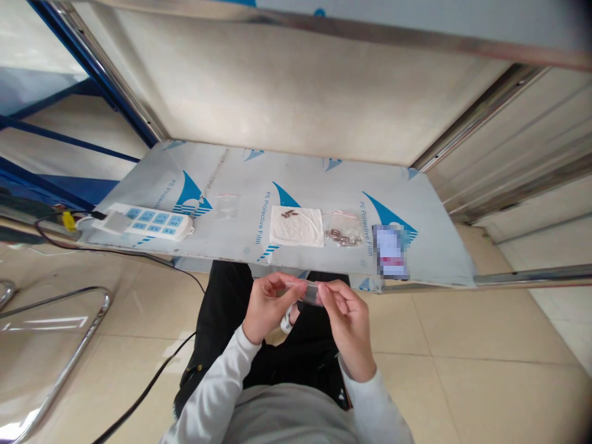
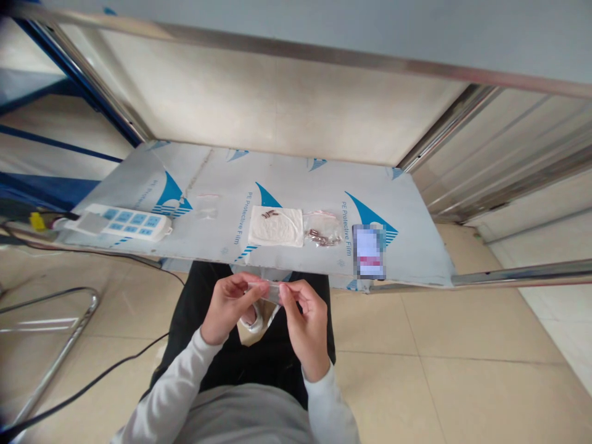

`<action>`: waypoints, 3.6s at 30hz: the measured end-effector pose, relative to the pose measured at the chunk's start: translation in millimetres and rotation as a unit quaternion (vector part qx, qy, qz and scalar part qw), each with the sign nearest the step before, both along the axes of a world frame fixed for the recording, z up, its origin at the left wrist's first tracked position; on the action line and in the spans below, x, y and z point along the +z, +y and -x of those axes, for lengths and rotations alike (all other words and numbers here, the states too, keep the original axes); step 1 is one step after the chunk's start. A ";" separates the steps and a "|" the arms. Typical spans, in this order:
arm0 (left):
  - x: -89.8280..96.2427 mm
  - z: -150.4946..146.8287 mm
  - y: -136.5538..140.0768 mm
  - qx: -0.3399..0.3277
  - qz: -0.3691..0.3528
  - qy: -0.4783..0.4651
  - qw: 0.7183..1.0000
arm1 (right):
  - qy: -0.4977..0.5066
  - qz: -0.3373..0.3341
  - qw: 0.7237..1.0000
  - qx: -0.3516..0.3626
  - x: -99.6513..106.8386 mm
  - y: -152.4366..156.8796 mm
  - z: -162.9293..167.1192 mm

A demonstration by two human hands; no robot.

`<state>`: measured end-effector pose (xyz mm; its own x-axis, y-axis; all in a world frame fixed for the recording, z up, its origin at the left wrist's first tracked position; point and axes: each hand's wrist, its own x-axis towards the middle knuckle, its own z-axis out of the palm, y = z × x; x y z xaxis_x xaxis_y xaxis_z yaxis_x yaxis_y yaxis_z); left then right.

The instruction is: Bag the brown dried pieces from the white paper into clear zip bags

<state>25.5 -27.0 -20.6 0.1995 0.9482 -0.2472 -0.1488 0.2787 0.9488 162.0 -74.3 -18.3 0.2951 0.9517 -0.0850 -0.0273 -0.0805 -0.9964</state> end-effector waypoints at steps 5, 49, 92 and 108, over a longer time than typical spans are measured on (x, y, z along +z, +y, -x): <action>-0.4 1.5 0.6 0.001 -0.001 -0.001 1.000 | 0.052 0.025 0.997 0.044 -1.3 -0.1 0.6; -44.6 19.3 17.9 0.150 -0.383 0.363 0.836 | -0.057 0.005 0.997 0.043 -14.0 81.4 38.8; 5.8 37.0 -19.4 0.015 -0.098 0.393 0.914 | -0.384 -0.060 0.909 0.152 -6.6 22.2 21.2; -16.7 42.5 3.0 -0.105 -0.391 0.418 0.813 | -0.389 -0.046 0.868 0.307 21.4 33.2 16.5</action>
